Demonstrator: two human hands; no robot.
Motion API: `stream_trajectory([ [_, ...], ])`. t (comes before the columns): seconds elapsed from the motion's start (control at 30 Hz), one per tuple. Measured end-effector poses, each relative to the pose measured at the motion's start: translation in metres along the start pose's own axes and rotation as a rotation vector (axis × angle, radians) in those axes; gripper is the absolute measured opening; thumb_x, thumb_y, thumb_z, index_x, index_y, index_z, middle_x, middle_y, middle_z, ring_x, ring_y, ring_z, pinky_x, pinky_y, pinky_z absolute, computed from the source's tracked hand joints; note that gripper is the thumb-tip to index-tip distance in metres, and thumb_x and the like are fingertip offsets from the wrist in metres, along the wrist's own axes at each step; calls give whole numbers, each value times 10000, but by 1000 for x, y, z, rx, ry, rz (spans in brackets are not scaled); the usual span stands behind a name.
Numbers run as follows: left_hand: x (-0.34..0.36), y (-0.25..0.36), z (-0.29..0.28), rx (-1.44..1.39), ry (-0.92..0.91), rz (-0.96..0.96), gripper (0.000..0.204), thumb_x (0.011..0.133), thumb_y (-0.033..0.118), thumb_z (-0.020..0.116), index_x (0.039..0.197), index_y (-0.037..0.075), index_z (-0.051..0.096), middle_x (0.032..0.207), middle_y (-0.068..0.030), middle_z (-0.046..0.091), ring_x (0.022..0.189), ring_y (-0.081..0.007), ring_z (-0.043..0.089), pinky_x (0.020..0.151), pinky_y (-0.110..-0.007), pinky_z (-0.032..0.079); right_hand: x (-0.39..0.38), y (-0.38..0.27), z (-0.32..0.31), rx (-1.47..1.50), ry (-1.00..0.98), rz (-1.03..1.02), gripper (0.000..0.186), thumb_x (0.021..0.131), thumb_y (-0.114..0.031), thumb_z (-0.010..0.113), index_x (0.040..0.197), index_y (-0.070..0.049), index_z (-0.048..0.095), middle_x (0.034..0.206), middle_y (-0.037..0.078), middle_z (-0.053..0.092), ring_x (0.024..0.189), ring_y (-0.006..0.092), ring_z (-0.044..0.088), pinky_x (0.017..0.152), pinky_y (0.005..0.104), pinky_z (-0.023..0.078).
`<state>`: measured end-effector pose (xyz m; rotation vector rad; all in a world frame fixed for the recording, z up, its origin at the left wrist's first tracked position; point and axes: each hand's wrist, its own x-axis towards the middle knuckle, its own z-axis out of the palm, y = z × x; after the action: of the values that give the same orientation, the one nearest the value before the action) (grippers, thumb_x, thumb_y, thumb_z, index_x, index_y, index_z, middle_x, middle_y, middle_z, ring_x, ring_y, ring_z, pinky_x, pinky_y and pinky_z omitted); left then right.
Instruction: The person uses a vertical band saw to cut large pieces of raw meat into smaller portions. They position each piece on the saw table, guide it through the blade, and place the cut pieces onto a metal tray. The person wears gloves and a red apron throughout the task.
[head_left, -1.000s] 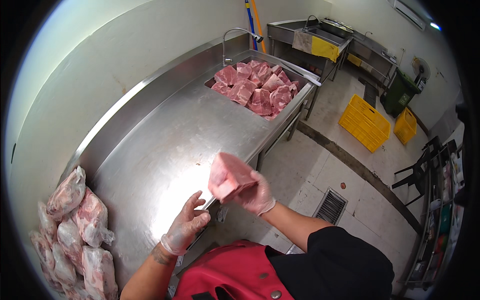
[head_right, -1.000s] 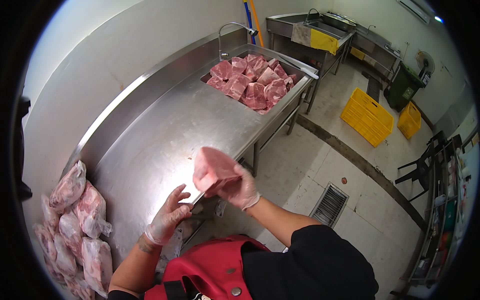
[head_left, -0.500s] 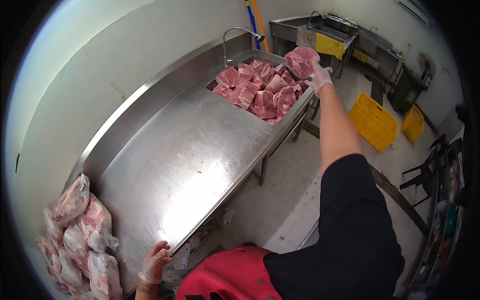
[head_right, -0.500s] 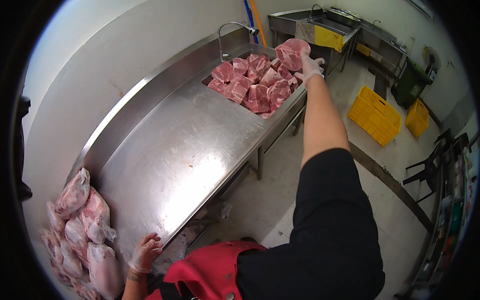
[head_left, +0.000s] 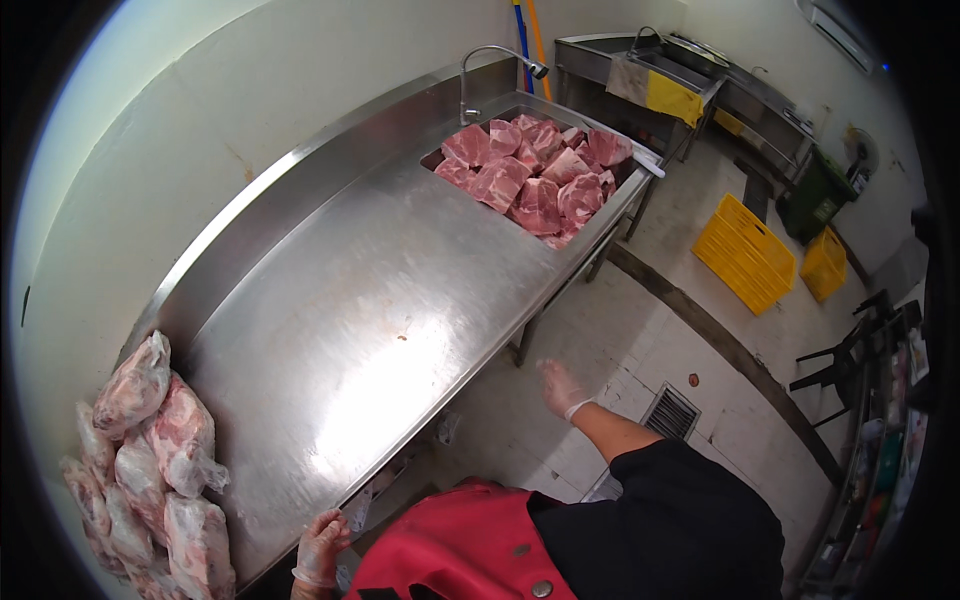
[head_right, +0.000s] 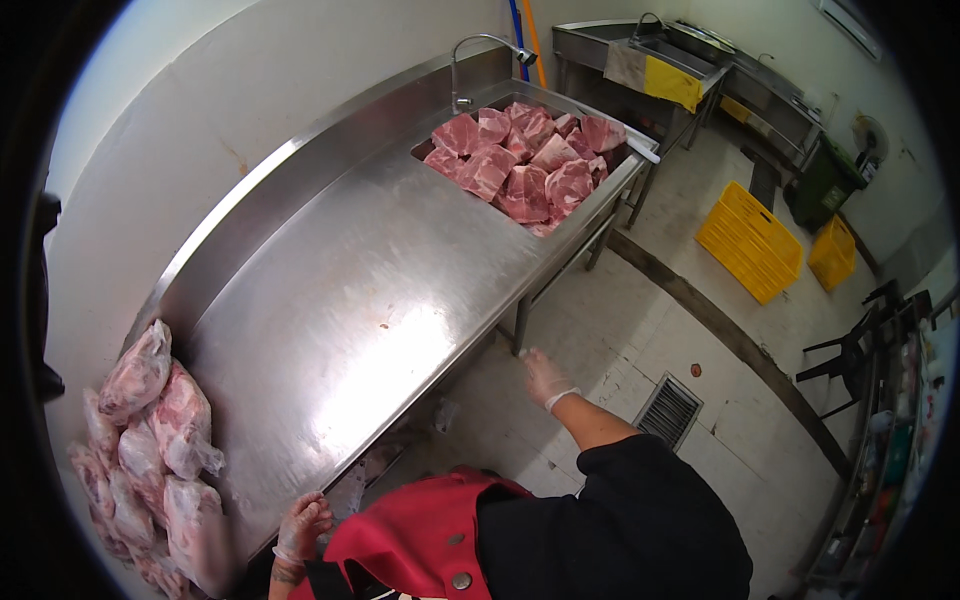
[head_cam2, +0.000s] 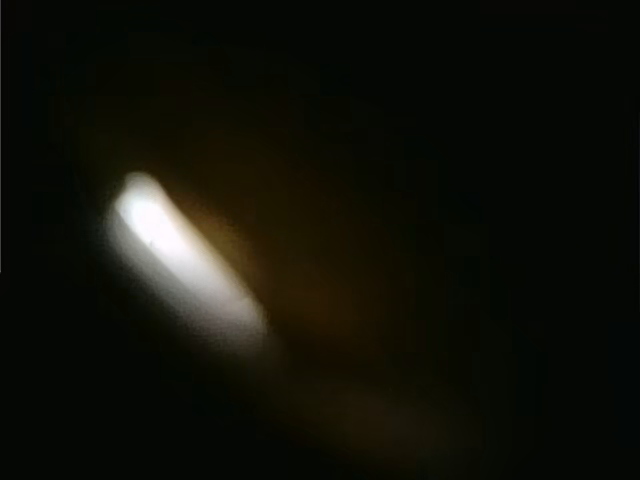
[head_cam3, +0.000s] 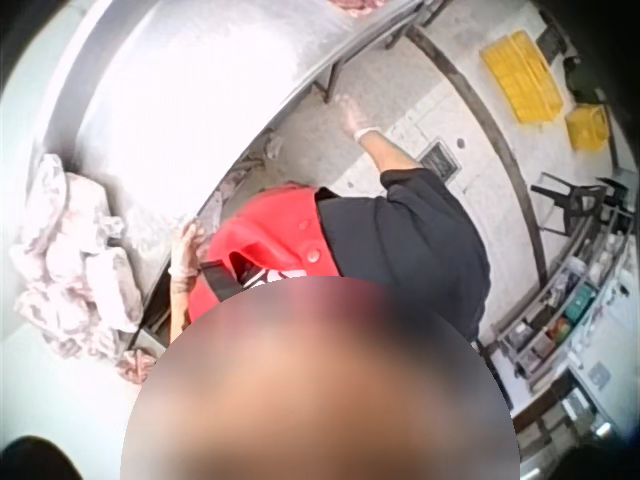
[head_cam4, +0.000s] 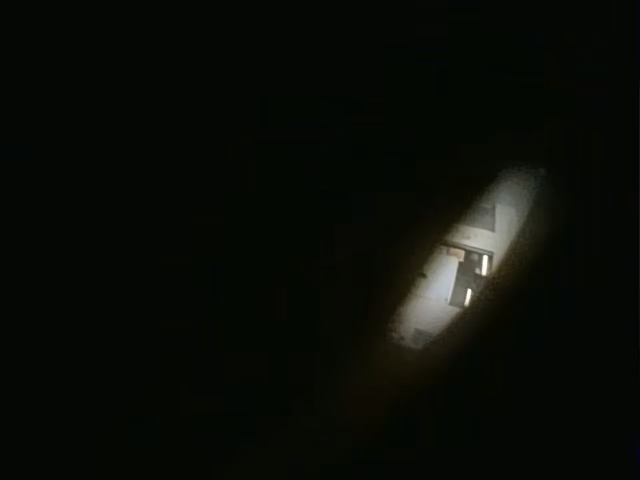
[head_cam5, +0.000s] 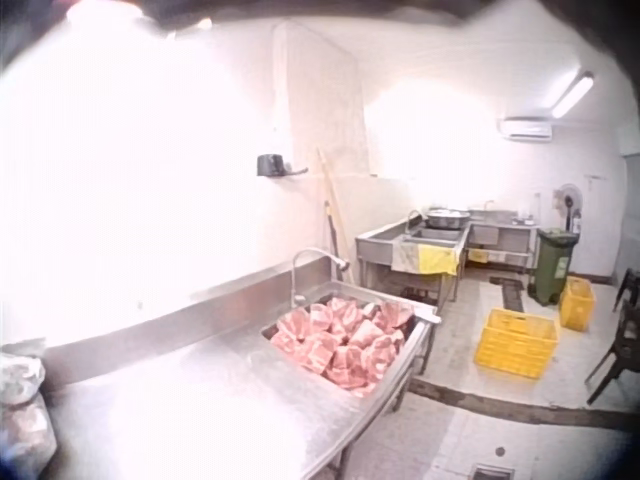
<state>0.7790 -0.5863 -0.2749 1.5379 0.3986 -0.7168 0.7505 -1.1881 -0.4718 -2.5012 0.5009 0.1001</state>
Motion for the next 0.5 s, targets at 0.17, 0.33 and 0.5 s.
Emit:
stream_trajectory([
  [0.17,9,13,8,26,-16,39,373,1033,189,720,1373,54,647,1218,-51,715,979,-146,699,827,-308,583,-11,23,-10,-183,-304,47,569,939,-115,615,1505,-72,580,1606,225,511,1444,380,531,1175,429,471],
  [0.33,5,10,-2,14,11,91,392,1039,200,712,1394,53,632,1230,-68,708,982,-145,699,827,-307,581,2,26,-2,-397,-629,220,517,900,-132,624,1408,-42,670,1480,215,643,1347,379,631,1113,441,519],
  [0.5,-22,-15,-23,-63,89,98,415,1035,224,721,1401,50,629,1219,-58,713,983,-149,706,814,-309,585,23,11,41,-476,-723,-25,518,904,-118,612,1413,-43,675,1414,217,695,1300,395,673,1067,476,551],
])
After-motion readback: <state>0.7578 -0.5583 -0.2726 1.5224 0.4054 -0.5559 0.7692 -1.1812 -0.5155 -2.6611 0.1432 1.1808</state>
